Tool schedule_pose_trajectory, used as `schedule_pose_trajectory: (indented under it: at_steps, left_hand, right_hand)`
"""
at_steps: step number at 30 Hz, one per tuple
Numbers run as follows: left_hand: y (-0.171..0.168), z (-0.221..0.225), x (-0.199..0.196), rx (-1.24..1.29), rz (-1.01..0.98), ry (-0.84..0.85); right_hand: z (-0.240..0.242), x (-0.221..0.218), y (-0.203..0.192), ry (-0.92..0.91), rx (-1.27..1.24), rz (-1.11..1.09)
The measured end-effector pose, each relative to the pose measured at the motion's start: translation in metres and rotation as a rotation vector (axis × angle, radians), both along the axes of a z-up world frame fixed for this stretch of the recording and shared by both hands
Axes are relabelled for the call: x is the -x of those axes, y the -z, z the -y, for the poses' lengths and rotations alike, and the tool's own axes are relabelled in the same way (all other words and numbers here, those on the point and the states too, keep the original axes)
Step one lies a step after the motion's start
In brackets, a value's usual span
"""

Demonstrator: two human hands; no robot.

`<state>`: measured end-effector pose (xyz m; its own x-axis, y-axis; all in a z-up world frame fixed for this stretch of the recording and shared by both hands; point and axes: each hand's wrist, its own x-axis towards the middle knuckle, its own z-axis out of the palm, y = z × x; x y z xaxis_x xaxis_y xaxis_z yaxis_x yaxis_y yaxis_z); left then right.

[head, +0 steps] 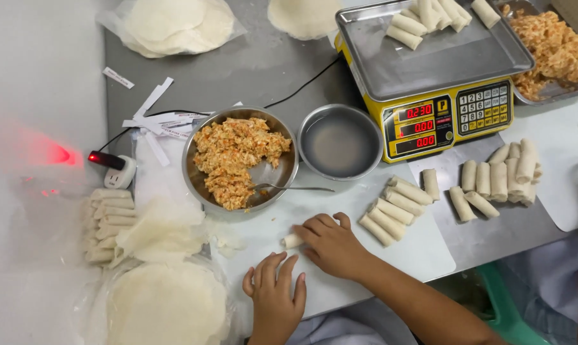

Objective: Manually assembling spring rolls by scooping filling onto wrappers and rolling them up on a production table.

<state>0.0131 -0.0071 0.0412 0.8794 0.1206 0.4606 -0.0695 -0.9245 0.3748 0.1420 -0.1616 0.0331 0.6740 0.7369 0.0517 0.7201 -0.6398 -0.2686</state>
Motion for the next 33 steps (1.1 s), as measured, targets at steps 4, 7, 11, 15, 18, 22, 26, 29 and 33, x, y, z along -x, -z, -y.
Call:
schedule_pose_trajectory:
  at_steps: [4,7,11,15,18,22,26,29,33]
  left_hand:
    - [0.001,-0.005,0.010,0.287,-0.044,-0.055]
    - [-0.005,-0.001,0.011,0.852,-0.215,-0.067]
    - [-0.037,0.023,0.011,1.428,-0.217,0.290]
    - [-0.073,0.040,0.011,1.465,-0.238,0.427]
    - [-0.082,0.039,0.016,1.507,-0.228,0.411]
    - [-0.083,0.033,0.020,1.512,-0.281,0.453]
    - [-0.098,0.036,0.020,1.589,-0.541,0.462]
    - [-0.095,0.041,0.018,1.542,-0.636,0.449]
    - [-0.091,0.048,0.011,1.419,-0.773,0.384]
  right_hand:
    - [0.007,0.007,0.002,0.009,-0.082,0.041]
    - [0.017,0.027,-0.015,0.097,-0.315,-0.214]
    - [0.025,0.066,-0.048,0.082,-0.665,-0.333]
    - [0.033,0.084,-0.063,-0.022,-0.581,-0.010]
    - [0.045,0.079,-0.088,-0.055,-0.593,0.069]
    - [0.054,0.070,-0.117,-0.102,-0.690,0.062]
    - [0.053,0.062,-0.133,-0.156,-0.709,0.008]
    - [0.056,0.059,-0.141,-0.191,-0.694,0.011]
    - [0.064,0.056,-0.137,-0.226,-0.688,0.083]
